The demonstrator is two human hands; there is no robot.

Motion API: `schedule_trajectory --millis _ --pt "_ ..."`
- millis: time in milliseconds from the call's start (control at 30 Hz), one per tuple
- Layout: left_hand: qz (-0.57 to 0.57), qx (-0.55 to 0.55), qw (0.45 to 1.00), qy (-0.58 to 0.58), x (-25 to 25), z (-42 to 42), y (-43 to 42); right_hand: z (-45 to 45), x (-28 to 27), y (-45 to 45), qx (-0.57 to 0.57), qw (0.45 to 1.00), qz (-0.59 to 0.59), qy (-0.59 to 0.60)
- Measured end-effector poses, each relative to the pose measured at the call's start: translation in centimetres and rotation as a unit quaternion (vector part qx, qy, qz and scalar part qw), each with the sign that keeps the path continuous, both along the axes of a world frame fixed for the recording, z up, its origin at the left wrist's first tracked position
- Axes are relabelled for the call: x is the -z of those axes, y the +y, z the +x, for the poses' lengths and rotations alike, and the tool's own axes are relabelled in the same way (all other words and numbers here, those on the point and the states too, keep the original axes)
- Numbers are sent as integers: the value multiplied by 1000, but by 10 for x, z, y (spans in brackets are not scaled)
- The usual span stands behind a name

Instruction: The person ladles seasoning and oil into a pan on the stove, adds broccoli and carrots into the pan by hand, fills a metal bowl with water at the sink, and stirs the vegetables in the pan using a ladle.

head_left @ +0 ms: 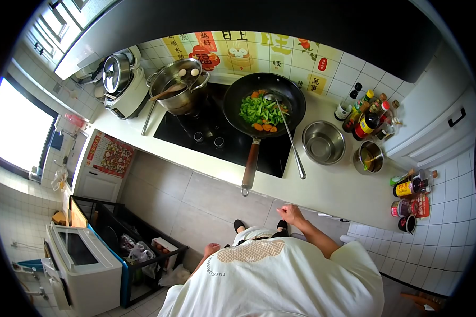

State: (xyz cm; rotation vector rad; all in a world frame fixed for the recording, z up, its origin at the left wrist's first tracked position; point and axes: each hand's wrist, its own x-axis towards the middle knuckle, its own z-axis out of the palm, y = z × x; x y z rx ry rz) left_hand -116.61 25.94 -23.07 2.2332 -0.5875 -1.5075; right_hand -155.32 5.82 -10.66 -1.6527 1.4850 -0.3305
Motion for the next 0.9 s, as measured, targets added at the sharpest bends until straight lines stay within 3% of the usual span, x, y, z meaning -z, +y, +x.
schedule_trajectory --millis 267,467,900 --pt "19 13 999 -24 -21 -8 -12 0 3 0 -7 1000 -9 25" --pt "2 5 1000 -4 7 1 -7 4 -4 -1 -3 1000 4 8" --pt "13 -9 999 -29 -13 -9 -2 6 -6 2 -10 999 22 25"
